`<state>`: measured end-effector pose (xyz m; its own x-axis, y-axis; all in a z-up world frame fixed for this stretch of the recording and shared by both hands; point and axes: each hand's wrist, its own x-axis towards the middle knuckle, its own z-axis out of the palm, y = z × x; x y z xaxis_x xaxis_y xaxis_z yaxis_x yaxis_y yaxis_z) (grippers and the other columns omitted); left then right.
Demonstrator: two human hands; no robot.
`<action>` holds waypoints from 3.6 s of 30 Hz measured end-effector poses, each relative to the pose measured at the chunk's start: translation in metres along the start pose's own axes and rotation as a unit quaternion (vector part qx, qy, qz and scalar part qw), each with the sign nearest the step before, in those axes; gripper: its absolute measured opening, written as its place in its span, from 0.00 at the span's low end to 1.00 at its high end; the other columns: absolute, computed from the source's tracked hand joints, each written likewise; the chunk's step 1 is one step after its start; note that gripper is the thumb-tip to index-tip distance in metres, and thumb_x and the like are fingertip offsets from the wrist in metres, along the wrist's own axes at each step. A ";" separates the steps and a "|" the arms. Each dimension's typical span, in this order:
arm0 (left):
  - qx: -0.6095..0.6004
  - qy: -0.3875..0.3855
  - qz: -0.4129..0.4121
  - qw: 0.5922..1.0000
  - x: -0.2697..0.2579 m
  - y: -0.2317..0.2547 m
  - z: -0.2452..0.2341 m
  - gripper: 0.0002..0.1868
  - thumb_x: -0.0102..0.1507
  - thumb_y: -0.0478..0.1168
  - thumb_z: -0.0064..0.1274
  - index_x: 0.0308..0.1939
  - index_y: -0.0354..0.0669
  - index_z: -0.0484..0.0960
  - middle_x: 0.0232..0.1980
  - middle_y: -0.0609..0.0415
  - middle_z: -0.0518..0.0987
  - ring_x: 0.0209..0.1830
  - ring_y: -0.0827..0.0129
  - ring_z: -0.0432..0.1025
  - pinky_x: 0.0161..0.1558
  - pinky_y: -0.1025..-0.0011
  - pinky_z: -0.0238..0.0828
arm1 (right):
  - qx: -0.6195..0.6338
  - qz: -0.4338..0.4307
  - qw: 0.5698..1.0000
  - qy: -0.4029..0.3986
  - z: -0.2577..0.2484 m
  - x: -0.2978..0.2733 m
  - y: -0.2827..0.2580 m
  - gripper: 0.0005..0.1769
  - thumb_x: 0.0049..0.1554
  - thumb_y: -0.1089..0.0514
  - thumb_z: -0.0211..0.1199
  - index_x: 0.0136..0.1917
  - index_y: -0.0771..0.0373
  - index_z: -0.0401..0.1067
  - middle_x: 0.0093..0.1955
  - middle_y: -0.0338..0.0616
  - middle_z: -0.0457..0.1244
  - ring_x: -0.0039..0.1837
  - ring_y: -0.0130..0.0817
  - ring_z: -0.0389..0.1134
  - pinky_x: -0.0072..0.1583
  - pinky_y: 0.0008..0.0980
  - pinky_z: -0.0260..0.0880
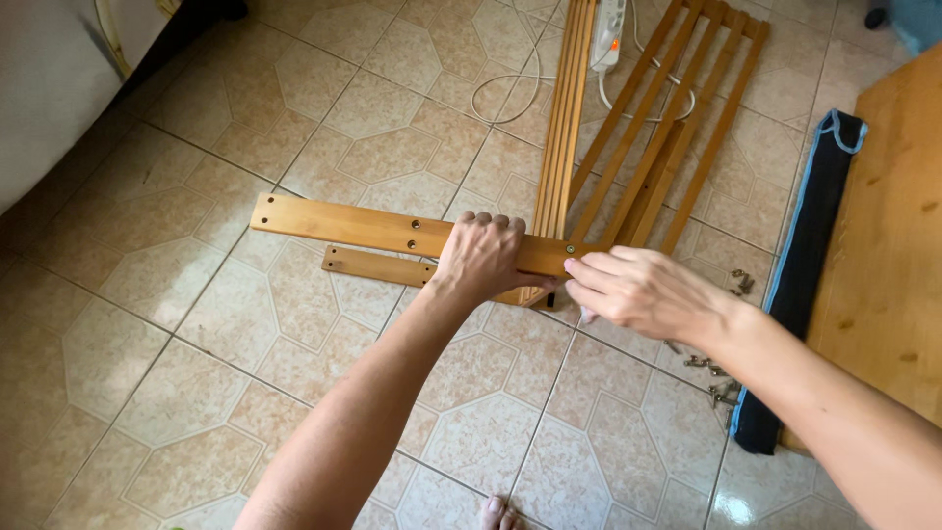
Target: The person assembles a wooden frame by aligning slats and crossbars, then fastening them with screws and an Allen key. They work on multiple joints, tightening each connection before moving to the next section of the frame.
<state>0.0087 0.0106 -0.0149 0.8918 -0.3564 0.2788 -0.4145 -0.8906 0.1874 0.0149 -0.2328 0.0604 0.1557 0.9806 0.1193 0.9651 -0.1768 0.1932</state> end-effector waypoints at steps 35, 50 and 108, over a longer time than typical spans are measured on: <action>-0.051 -0.047 -0.011 0.998 -0.002 -0.001 -0.025 0.39 0.41 0.71 0.69 0.36 0.41 0.81 0.33 0.51 0.82 0.38 0.59 0.78 0.47 0.60 0.72 | 0.066 0.276 0.953 0.108 0.039 0.041 -0.035 0.10 0.54 0.65 0.68 0.48 0.55 0.83 0.36 0.37 0.69 0.42 0.31 0.61 0.41 0.29 0.70; -0.043 -0.032 0.020 0.998 -0.028 -0.038 -0.042 0.35 0.42 0.68 0.69 0.37 0.44 0.80 0.34 0.52 0.82 0.42 0.57 0.77 0.48 0.59 0.69 | 0.248 0.239 0.930 0.128 0.031 0.085 -0.041 0.15 0.53 0.70 0.64 0.52 0.59 0.82 0.37 0.43 0.64 0.42 0.34 0.66 0.44 0.33 0.72; -0.190 -0.016 -0.114 0.975 -0.063 -0.111 -0.044 0.10 0.66 0.29 0.38 0.51 0.31 0.69 0.50 0.37 0.71 0.48 0.44 0.72 0.52 0.55 0.72 | 0.707 0.514 0.404 0.272 0.088 0.094 0.043 0.28 0.63 0.54 0.55 0.75 0.58 0.62 0.74 0.56 0.61 0.64 0.41 0.69 0.63 0.36 0.74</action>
<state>-0.0095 0.1442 -0.0116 0.9711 -0.1761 0.1610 -0.2374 -0.7810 0.5776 0.0892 -0.1411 -0.0061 0.9280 0.2201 -0.3005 -0.3341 0.1355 -0.9327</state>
